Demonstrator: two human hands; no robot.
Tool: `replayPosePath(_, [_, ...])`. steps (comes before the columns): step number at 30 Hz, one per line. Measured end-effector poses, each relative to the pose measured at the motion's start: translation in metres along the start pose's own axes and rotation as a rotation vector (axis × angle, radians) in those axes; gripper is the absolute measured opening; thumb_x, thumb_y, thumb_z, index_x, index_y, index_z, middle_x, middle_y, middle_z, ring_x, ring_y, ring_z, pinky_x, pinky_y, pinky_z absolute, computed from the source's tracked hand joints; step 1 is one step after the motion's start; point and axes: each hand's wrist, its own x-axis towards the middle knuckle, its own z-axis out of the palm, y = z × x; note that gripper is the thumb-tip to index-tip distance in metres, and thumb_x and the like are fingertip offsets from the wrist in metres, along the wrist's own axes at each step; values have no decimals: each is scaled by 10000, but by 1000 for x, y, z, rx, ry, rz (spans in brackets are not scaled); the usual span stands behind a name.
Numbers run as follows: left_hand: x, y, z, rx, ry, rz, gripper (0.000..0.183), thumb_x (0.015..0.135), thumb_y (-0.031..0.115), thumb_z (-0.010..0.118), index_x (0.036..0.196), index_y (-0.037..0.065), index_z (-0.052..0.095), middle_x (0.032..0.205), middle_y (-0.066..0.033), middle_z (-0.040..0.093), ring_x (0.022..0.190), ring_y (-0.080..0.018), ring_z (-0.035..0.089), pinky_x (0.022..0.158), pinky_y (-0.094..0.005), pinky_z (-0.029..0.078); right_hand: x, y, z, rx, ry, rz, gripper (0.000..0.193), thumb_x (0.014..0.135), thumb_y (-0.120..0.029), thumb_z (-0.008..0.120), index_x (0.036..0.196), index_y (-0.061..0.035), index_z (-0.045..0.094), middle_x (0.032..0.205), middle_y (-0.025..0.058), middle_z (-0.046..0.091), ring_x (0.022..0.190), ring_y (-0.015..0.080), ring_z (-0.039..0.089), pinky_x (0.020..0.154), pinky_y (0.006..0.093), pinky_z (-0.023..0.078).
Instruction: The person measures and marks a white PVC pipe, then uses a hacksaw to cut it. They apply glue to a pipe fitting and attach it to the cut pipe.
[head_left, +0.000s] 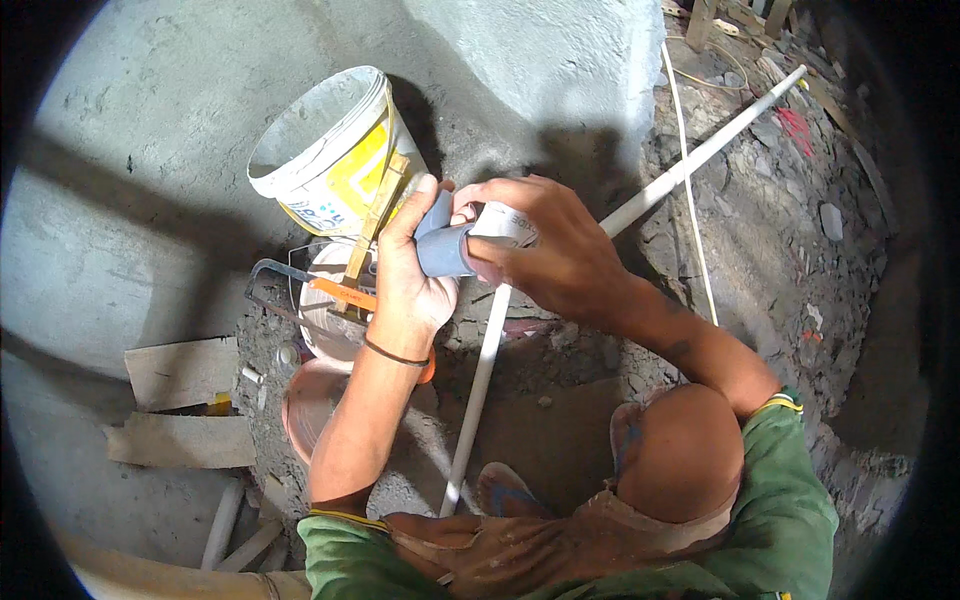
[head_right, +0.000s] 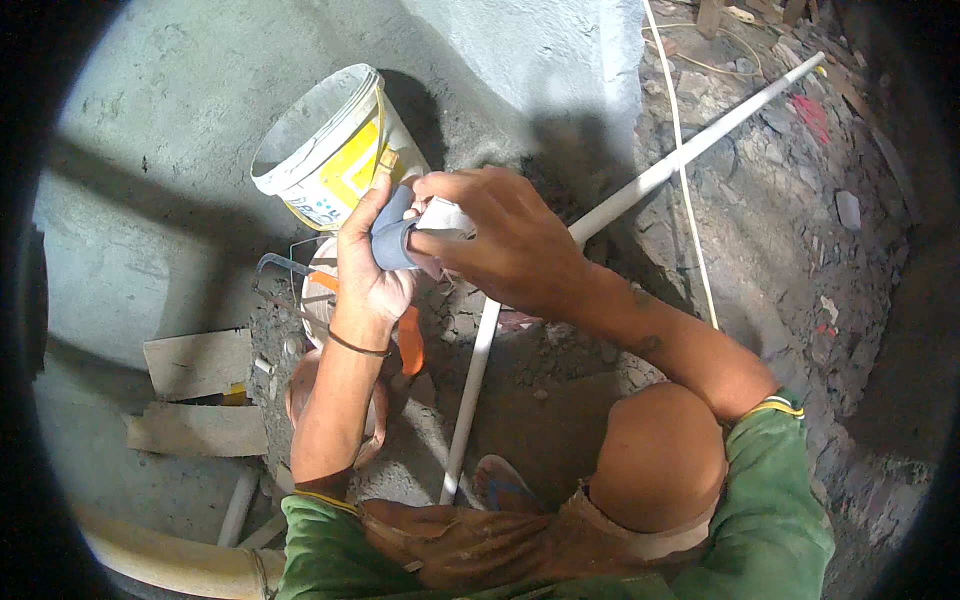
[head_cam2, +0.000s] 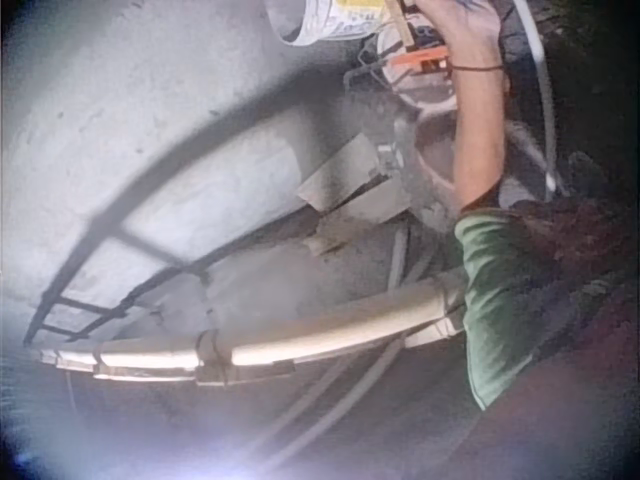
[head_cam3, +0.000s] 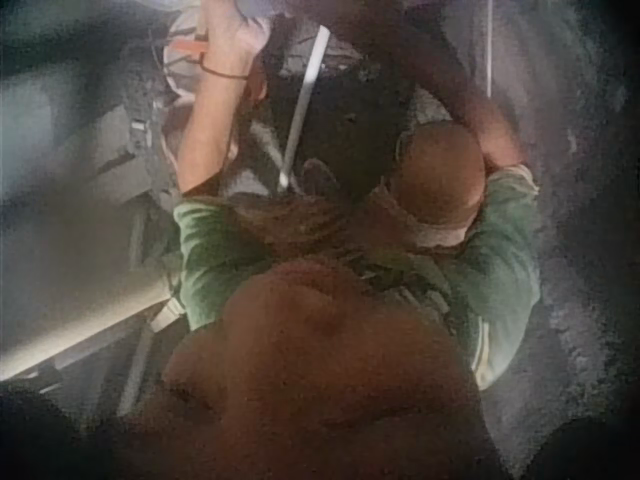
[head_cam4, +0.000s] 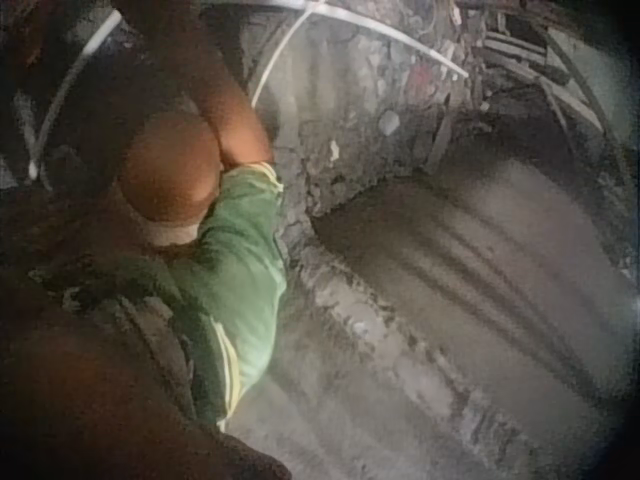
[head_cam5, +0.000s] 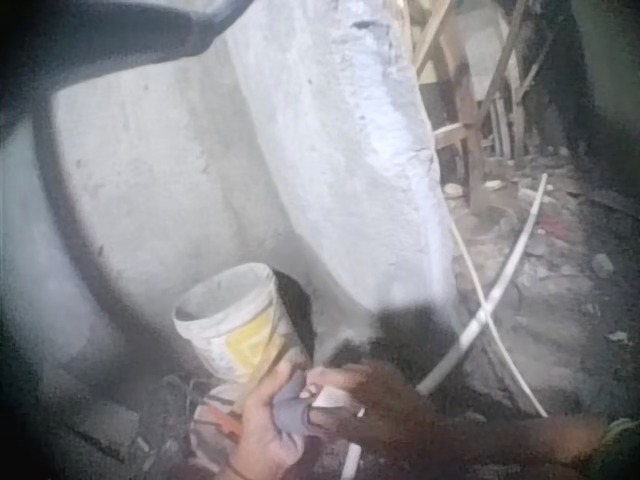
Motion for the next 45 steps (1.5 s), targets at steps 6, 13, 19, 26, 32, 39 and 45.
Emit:
replayPosePath(6, [-1,8,-1,64,42,15,280,905,129,735,1103,24,568,886,-126,639,705,-183,630,641,-293,583,-10,7,5,-177,-170,-42,202,848,-260,690,1035,-189,664,1237,103,579,1100,275,607,980,509,455])
replayPosePath(13, [8,10,-1,112,20,23,228,873,97,755,1008,34,583,884,-143,671,699,-177,630,631,-296,555,-19,16,5,-180,-190,-149,292,799,-205,675,1091,-188,679,759,-22,574,652,155,601,611,309,467])
replayPosePath(19, [16,-3,-16,68,-31,-47,241,849,115,763,999,20,600,837,-116,659,665,-177,629,619,-293,536,-8,18,2,-167,-144,-325,306,745,-117,675,1048,-112,714,689,-30,504,613,129,548,632,316,468])
replayPosePath(26, [9,-9,-12,78,58,11,265,827,102,780,984,26,582,781,-93,626,632,-185,616,572,-340,527,-18,23,5,-198,-205,-366,423,734,-120,672,1156,-93,701,694,-28,455,617,139,518,654,322,447])
replayPosePath(32, [26,-20,-38,67,68,-21,264,843,138,773,1005,17,601,865,-128,668,703,-187,628,671,-305,546,-22,19,-3,-275,-250,-274,435,763,-139,669,1197,-111,681,719,-22,437,678,147,512,627,323,412])
replayPosePath(39, [29,-15,-29,100,182,-79,354,813,156,815,1057,20,598,889,-138,662,711,-209,651,648,-321,563,-37,22,16,-298,-326,-150,469,860,-225,627,1319,-138,589,839,-13,532,779,158,559,707,336,411])
replayPosePath(45, [24,-11,-20,212,152,-29,271,815,124,811,980,15,626,840,-117,657,689,-179,643,621,-295,551,-52,14,22,-231,-359,-38,448,854,-255,704,1273,-136,602,845,3,574,792,178,578,694,354,424])
